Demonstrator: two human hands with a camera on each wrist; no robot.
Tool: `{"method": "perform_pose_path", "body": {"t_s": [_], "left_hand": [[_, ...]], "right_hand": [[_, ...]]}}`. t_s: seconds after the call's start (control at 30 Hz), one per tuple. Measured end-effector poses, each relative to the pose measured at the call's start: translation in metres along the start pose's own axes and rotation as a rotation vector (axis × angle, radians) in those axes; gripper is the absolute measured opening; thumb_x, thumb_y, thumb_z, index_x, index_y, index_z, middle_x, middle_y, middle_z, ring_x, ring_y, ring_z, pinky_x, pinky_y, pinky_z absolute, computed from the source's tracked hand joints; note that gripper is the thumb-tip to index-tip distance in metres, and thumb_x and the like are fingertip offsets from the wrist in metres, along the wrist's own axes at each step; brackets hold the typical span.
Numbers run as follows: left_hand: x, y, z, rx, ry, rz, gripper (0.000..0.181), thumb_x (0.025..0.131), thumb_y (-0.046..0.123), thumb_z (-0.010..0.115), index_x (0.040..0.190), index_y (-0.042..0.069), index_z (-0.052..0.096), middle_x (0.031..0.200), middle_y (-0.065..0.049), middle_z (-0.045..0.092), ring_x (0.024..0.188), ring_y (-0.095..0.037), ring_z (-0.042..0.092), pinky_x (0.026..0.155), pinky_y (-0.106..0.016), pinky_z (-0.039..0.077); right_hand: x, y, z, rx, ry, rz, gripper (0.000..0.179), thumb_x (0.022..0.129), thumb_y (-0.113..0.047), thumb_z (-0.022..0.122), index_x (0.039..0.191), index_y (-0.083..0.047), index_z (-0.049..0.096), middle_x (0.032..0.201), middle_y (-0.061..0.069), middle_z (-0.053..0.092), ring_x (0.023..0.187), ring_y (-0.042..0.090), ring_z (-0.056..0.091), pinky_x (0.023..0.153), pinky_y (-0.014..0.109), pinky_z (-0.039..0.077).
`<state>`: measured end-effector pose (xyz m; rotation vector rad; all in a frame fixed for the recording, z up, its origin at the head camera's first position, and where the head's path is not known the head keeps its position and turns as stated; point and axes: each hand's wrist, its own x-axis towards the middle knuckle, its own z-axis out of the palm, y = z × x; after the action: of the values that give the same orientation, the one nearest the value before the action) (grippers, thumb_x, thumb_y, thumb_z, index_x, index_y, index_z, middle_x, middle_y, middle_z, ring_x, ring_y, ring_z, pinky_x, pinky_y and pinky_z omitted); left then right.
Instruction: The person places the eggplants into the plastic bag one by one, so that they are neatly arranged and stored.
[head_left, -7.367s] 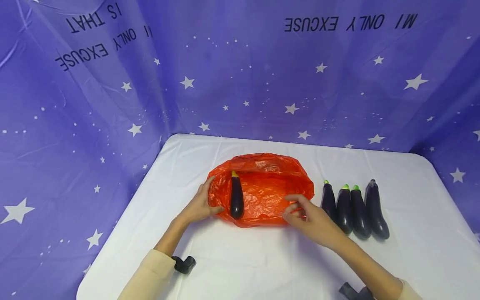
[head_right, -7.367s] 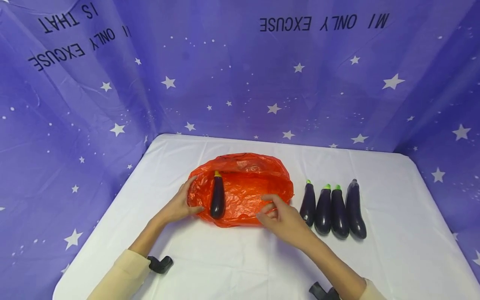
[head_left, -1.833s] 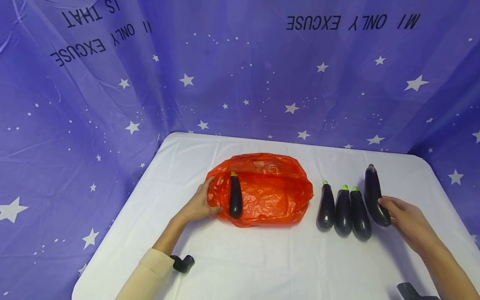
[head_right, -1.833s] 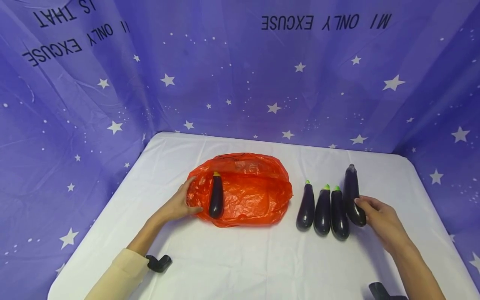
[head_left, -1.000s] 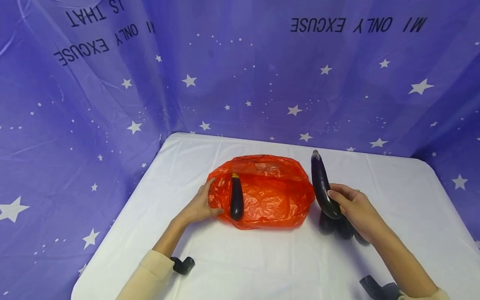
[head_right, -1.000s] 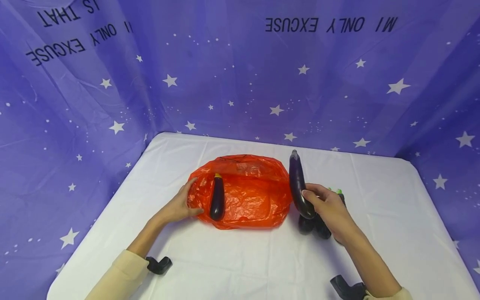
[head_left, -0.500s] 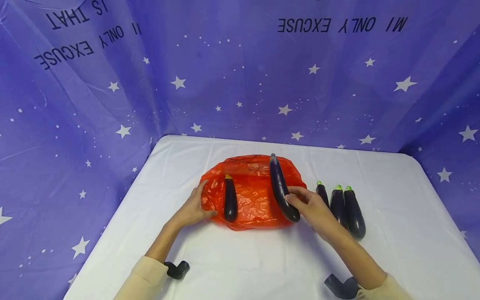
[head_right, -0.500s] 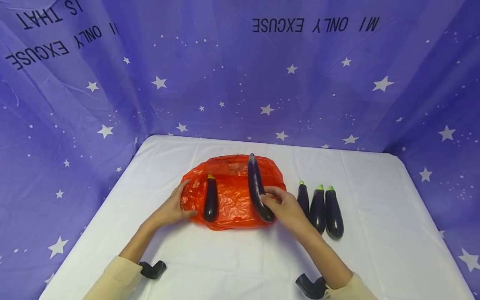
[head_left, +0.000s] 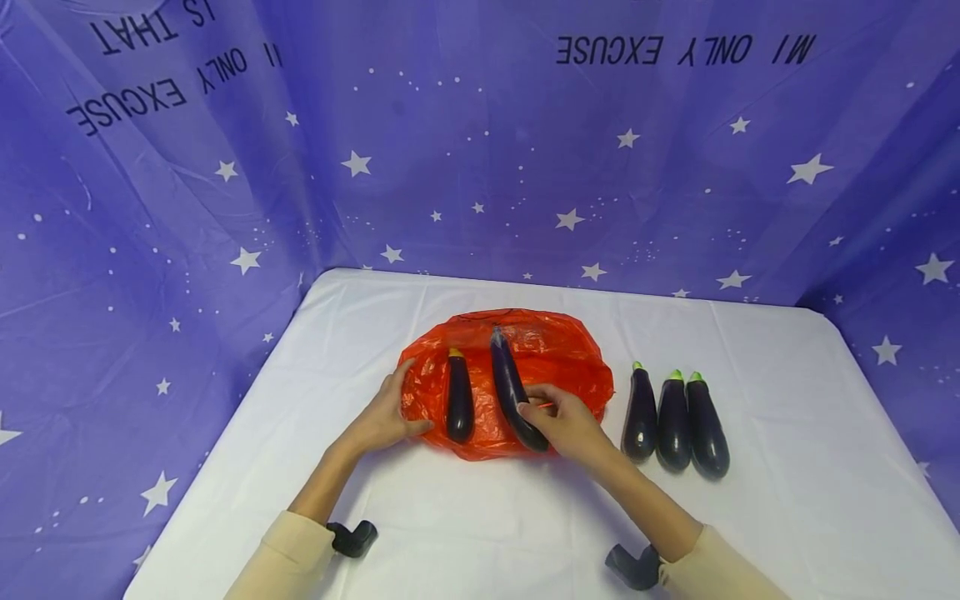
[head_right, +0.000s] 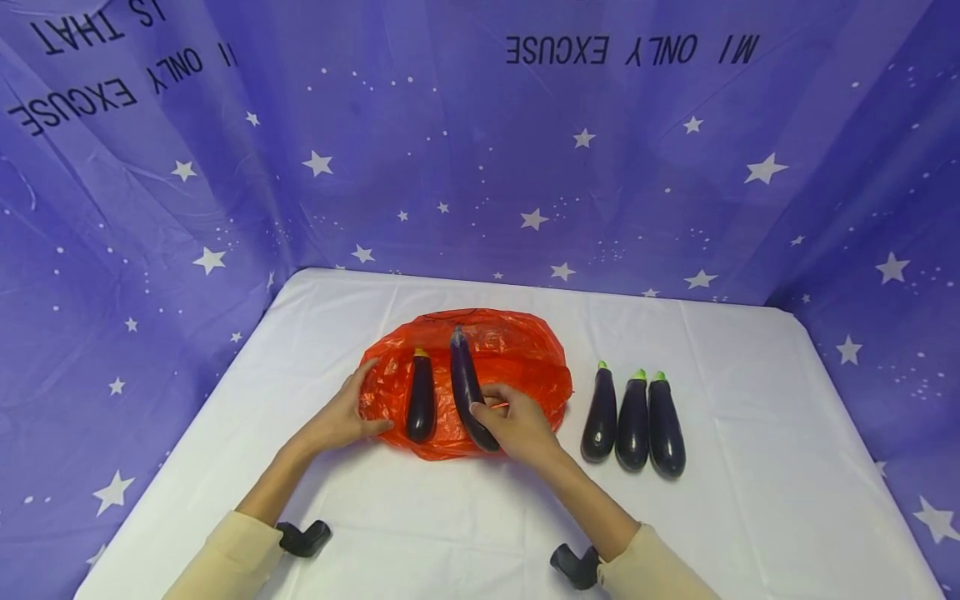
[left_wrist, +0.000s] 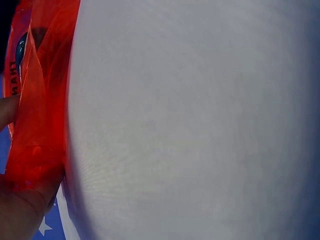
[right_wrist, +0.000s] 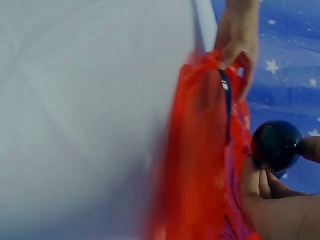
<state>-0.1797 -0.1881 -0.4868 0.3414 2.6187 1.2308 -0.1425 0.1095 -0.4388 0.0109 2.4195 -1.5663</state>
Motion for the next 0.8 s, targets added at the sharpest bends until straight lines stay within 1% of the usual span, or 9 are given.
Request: {"method": "perform_pose_path", "body": {"t_s": [0.13, 0.33, 0.53, 0.67, 0.8], "left_hand": [[0.000, 0.000, 0.000, 0.005, -0.002, 0.006, 0.105, 0.072, 0.023, 0.080, 0.151, 0.012, 0.011, 0.139, -0.025, 0.030, 0.130, -0.043, 0.033, 0.103, -0.061, 0.029], [0.001, -0.002, 0.001, 0.001, 0.000, 0.023, 0.105, 0.071, 0.024, 0.080, 0.150, 0.011, 0.012, 0.138, -0.027, 0.030, 0.130, -0.044, 0.033, 0.104, -0.061, 0.028], [0.002, 0.000, 0.001, 0.007, 0.003, 0.023, 0.105, 0.071, 0.024, 0.081, 0.150, 0.010, 0.013, 0.137, -0.027, 0.032, 0.129, -0.045, 0.034, 0.104, -0.061, 0.028], [0.001, 0.000, 0.002, 0.014, 0.005, 0.025, 0.104, 0.071, 0.022, 0.081, 0.150, 0.011, 0.013, 0.136, -0.026, 0.033, 0.129, -0.044, 0.034, 0.104, -0.061, 0.028], [0.000, 0.001, 0.002, 0.015, 0.011, 0.030, 0.105, 0.071, 0.020, 0.081, 0.150, 0.010, 0.013, 0.137, -0.026, 0.032, 0.130, -0.043, 0.034, 0.104, -0.059, 0.028]], "right_hand": [[0.010, 0.003, 0.013, -0.050, 0.002, -0.044, 0.036, 0.089, -0.027, 0.066, 0.119, -0.008, 0.063, 0.097, 0.003, 0.063, 0.079, 0.016, 0.060, 0.068, 0.028, 0.054], [0.025, 0.004, 0.030, -0.096, 0.004, -0.060, 0.036, 0.090, -0.028, 0.064, 0.119, -0.005, 0.061, 0.096, 0.004, 0.062, 0.078, 0.015, 0.060, 0.070, 0.028, 0.054], [0.031, 0.003, 0.042, -0.146, 0.017, -0.081, 0.034, 0.091, -0.025, 0.064, 0.115, -0.002, 0.060, 0.087, 0.003, 0.060, 0.074, 0.015, 0.057, 0.070, 0.027, 0.053], [0.033, 0.002, 0.050, -0.159, 0.022, -0.080, 0.034, 0.091, -0.026, 0.063, 0.114, -0.002, 0.060, 0.086, 0.001, 0.060, 0.075, 0.014, 0.058, 0.072, 0.027, 0.053], [0.035, 0.000, 0.055, -0.123, 0.014, -0.057, 0.034, 0.091, -0.025, 0.063, 0.114, -0.001, 0.059, 0.085, 0.002, 0.060, 0.074, 0.015, 0.058, 0.074, 0.028, 0.053]]}}
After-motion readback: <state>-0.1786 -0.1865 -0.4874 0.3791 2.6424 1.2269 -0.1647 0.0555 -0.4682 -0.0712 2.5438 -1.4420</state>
